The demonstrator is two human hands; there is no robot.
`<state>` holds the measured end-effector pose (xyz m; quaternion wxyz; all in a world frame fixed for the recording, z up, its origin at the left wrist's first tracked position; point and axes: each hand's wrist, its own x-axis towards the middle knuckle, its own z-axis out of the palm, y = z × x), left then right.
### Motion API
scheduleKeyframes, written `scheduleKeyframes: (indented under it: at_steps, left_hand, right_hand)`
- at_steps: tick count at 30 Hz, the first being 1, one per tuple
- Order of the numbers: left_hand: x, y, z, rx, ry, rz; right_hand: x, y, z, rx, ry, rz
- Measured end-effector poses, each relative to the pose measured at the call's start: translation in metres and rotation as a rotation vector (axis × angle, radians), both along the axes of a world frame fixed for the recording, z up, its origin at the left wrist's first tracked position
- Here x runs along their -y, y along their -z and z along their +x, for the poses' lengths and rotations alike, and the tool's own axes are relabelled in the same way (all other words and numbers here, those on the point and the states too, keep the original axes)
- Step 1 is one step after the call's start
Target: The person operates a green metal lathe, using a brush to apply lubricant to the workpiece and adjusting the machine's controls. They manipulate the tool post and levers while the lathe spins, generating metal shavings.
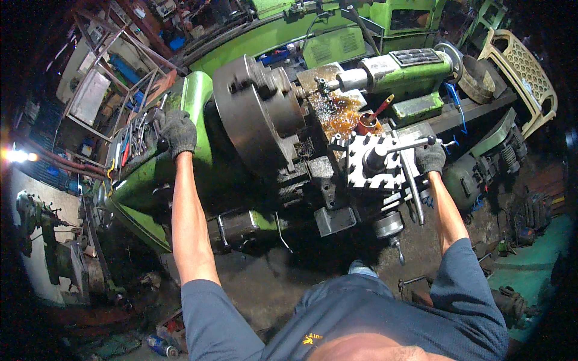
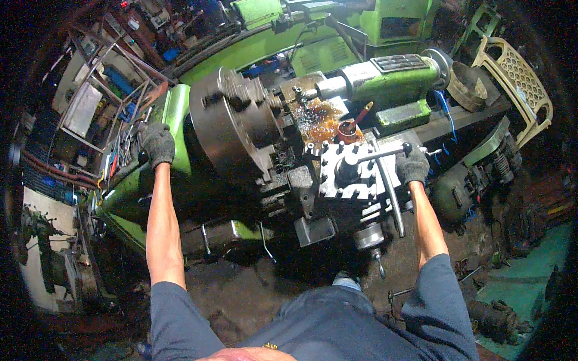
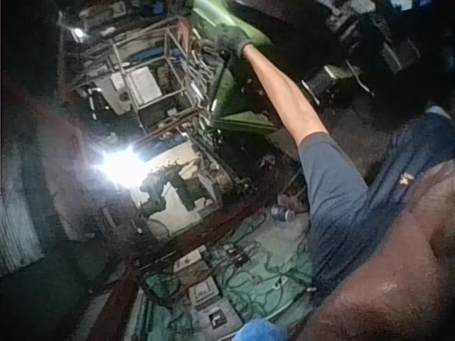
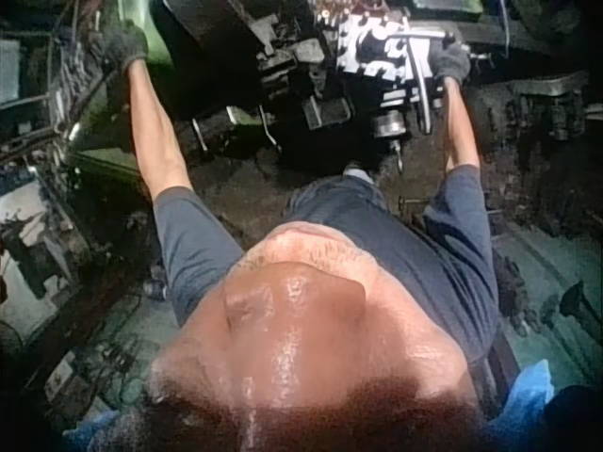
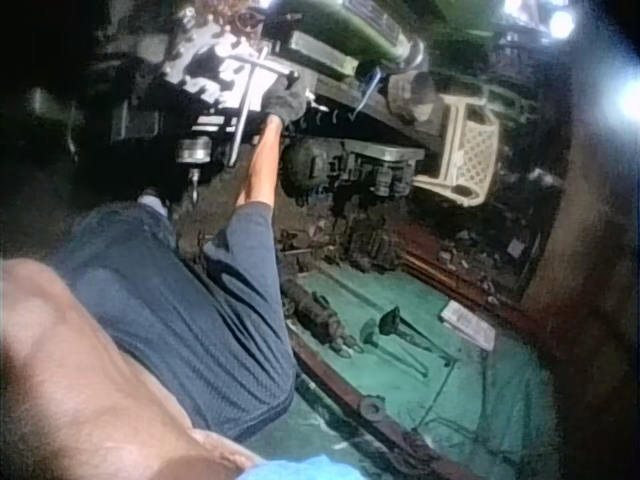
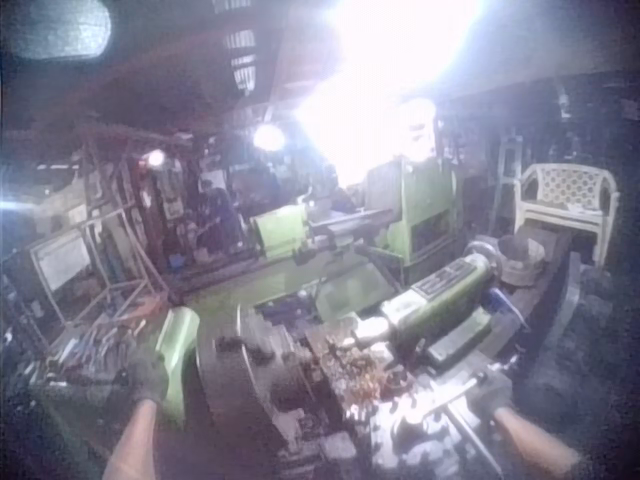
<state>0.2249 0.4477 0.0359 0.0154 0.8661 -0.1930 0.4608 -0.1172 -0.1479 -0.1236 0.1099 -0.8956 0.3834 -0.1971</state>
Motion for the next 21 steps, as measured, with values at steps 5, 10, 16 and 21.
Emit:
scheduleKeyframes:
  at_steps: [5, 10, 16, 21]
  left_hand:
    - [0.01, -0.007, -0.01, -0.045, 0.015, -0.016]
    - [0.008, -0.006, -0.009, -0.026, 0.025, -0.026]
    - [-0.002, -0.001, 0.003, -0.074, 0.031, -0.018]
    - [-0.002, 0.0, 0.005, -0.048, 0.041, 0.01]
  right_hand:
    - [0.012, 0.011, -0.002, 0.004, -0.01, -0.022]
    - [0.011, 0.012, -0.001, -0.021, 0.003, -0.048]
    - [0.015, 0.017, 0.003, -0.054, 0.019, -0.028]
    - [0.018, 0.019, 0.003, -0.058, 0.028, -0.038]
